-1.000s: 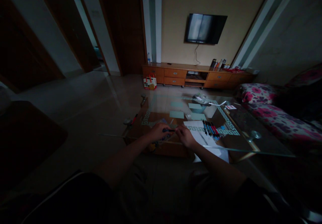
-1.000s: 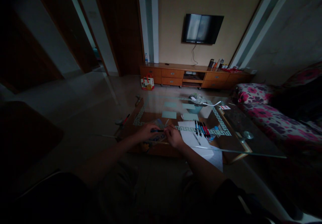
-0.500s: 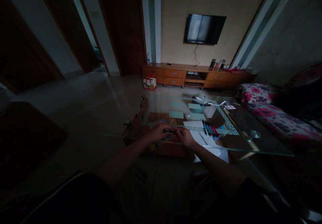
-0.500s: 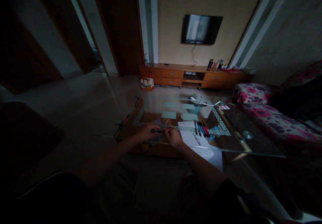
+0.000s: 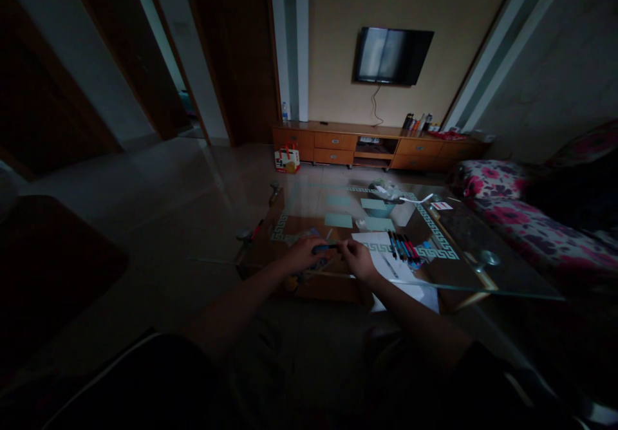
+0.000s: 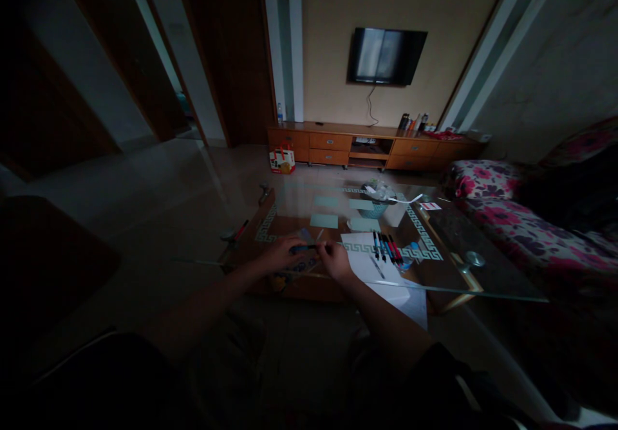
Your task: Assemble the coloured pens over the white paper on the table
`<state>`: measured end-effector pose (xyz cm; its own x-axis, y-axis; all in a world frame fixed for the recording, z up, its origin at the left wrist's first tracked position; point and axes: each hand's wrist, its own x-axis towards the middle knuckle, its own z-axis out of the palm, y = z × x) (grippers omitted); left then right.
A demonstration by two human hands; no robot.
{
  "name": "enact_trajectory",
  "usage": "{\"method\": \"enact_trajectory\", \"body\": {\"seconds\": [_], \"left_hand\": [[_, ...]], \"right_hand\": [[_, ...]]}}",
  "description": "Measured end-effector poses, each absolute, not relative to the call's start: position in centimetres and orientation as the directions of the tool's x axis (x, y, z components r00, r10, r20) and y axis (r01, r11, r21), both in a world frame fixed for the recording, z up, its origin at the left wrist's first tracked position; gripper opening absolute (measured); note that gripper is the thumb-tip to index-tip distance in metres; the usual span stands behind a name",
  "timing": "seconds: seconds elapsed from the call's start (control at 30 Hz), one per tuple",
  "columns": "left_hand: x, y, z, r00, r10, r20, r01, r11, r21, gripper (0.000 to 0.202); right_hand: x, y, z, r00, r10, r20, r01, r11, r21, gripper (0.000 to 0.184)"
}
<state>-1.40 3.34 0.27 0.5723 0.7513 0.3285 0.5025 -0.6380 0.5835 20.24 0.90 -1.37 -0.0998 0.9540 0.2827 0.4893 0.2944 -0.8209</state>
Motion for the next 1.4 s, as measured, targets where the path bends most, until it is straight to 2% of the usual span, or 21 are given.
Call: {"method": "enact_trajectory", "body": {"seconds": [0.17, 0.37, 0.6, 0.7, 0.9, 1.13, 1.4], "left_hand": [[-1.7, 3.9, -0.5, 0.56, 0.775, 0.294, 0.538, -0.61, 0.581, 0.028], [-2.0, 4.2, -0.7, 0.58, 0.78, 0.235, 0.561, -0.592, 0.578, 0.024], [-1.6, 3.3, 0.0, 0.626, 0.761, 0.171, 0.514, -0.568, 0.643, 0.032], [-1.3, 2.8, 0.1, 0.65, 0.743, 0.162, 0.492, -0.573, 0.655, 0.039], [-1.2, 2.4, 0.5, 0.732, 0.672, 0.113, 0.48, -0.625, 0.615, 0.041], [-1.4, 1.9, 1.2, 0.742, 0.664, 0.085, 0.508, -0.641, 0.574, 0.057], [-1.3, 2.3, 0.5, 0.754, 0.654, 0.062, 0.484, -0.617, 0.62, 0.046]], "right_hand": [[21.0, 1.7, -1.7, 0.09, 0.962, 0.257, 0.306, 0.219, -0.926, 0.048], [21.1, 2.0, -2.2, 0.148, 0.962, 0.231, 0.196, 0.201, -0.96, 0.051], [20.5, 1.8, -2.1, 0.003, 0.981, 0.192, 0.155, 0.189, -0.97, 0.048], [20.4, 1.6, -2.1, 0.004, 0.985, 0.172, 0.14, 0.169, -0.976, 0.048], [20.5, 1.4, -2.0, 0.018, 0.985, 0.171, 0.141, 0.167, -0.976, 0.046], [20.4, 1.2, -2.0, 0.007, 0.982, 0.189, 0.182, 0.185, -0.966, 0.045], [20.2, 1.3, -2.1, -0.03, 0.985, 0.172, 0.17, 0.174, -0.97, 0.045]]}}
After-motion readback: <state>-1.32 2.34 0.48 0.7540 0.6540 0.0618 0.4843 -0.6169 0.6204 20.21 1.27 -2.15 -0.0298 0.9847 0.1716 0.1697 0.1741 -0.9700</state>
